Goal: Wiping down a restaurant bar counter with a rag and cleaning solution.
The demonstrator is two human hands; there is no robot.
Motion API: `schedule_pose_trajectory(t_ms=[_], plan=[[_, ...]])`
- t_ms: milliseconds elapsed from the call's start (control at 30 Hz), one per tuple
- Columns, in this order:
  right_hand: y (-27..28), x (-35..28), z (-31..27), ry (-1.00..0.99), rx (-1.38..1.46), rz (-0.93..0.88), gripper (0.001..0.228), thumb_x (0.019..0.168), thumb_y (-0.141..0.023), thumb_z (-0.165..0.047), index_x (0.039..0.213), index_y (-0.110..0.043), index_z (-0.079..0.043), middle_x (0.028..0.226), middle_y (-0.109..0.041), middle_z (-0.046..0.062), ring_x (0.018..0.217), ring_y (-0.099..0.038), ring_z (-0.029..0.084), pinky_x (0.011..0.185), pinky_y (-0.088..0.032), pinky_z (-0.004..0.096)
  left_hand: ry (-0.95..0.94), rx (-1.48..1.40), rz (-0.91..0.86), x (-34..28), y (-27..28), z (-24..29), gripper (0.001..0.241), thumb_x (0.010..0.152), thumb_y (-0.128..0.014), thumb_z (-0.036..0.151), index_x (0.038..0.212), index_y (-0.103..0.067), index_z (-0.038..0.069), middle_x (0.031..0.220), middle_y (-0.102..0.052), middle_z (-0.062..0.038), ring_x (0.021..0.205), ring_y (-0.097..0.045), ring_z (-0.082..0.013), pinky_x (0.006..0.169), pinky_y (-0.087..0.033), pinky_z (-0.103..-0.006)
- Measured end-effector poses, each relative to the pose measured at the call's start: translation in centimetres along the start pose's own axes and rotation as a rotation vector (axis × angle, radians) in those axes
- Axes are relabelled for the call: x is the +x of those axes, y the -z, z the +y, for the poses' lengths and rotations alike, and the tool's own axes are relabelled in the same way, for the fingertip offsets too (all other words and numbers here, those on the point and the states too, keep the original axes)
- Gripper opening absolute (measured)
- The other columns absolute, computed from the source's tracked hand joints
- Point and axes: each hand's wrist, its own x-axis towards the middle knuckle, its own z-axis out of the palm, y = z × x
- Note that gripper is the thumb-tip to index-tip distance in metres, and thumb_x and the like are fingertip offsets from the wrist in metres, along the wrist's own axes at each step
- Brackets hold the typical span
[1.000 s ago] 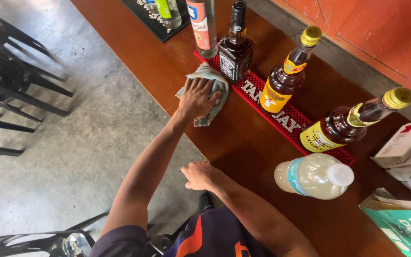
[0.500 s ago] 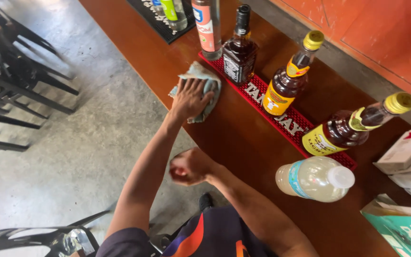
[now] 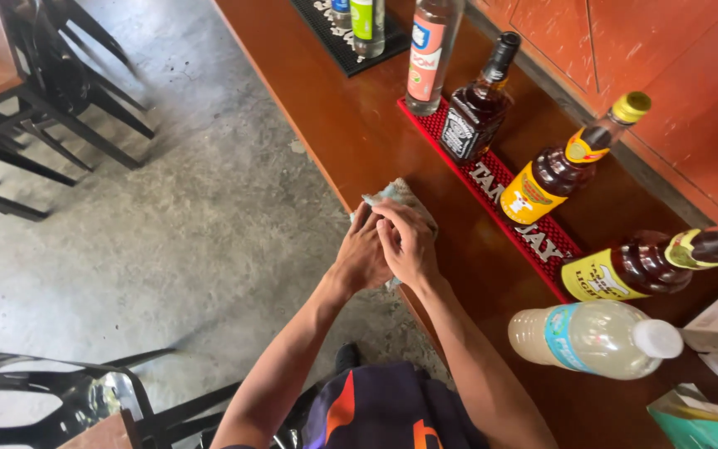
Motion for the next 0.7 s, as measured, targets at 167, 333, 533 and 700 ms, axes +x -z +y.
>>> schedule_pose_trajectory(t_ms=[167,333,533,700], plan=[[1.7,1.6,-1.9,0.018,-0.183,-0.163,0.024,0.102,-0.061,-0.018,0.116,-0.075,-0.004,0.134,-0.069,0.012,0.133,-0.060,0.033,0.111,-0.046,0.048,0.068,-0.090,0.005,0.0,-0.1,-1.2,0.079,0.085,-0.064,0.046,0.153,-0.043,0.011,0.162,-0.038,-0.013,0.155,-0.019,-0.0321,0.127,-0.006,-0.0524],[2.6,1.6,-1.7,-0.132,-0.343,-0.221,0.023,0.100,-0.063,-0.024,0.107,-0.076,-0.006,0.142,-0.062,0.013,0.136,-0.053,0.039,0.109,-0.046,0.052,0.019,-0.116,-0.058,0.6,3.9,-1.7,0.102,0.084,-0.059,0.063,0.158,-0.026,0.001,0.167,-0.018,-0.016,0.155,-0.006,-0.0266,0.125,-0.003,-0.0467],[2.6,1.3,-2.1,-0.256,-0.821,-0.170,0.028,0.089,-0.063,-0.021,0.113,-0.066,-0.006,0.151,-0.051,0.019,0.142,-0.043,0.041,0.111,-0.039,0.061,-0.048,-0.198,-0.065,0.4,2.5,-4.7,0.068,0.109,-0.030,0.044,0.162,-0.023,0.002,0.174,-0.013,-0.012,0.161,-0.006,-0.0259,0.129,-0.006,-0.0472],[-1.0,1.1,0.6,-0.189,-0.329,-0.333,0.052,0.107,-0.045,-0.039,0.149,-0.044,-0.008,0.158,-0.042,0.012,0.155,-0.034,0.033,0.125,-0.029,0.056,-0.040,0.052,-0.115,0.8,2.9,-5.3,0.070,0.099,-0.041,0.036,0.162,-0.025,0.008,0.172,-0.016,-0.009,0.160,-0.011,-0.0240,0.127,-0.007,-0.0461]])
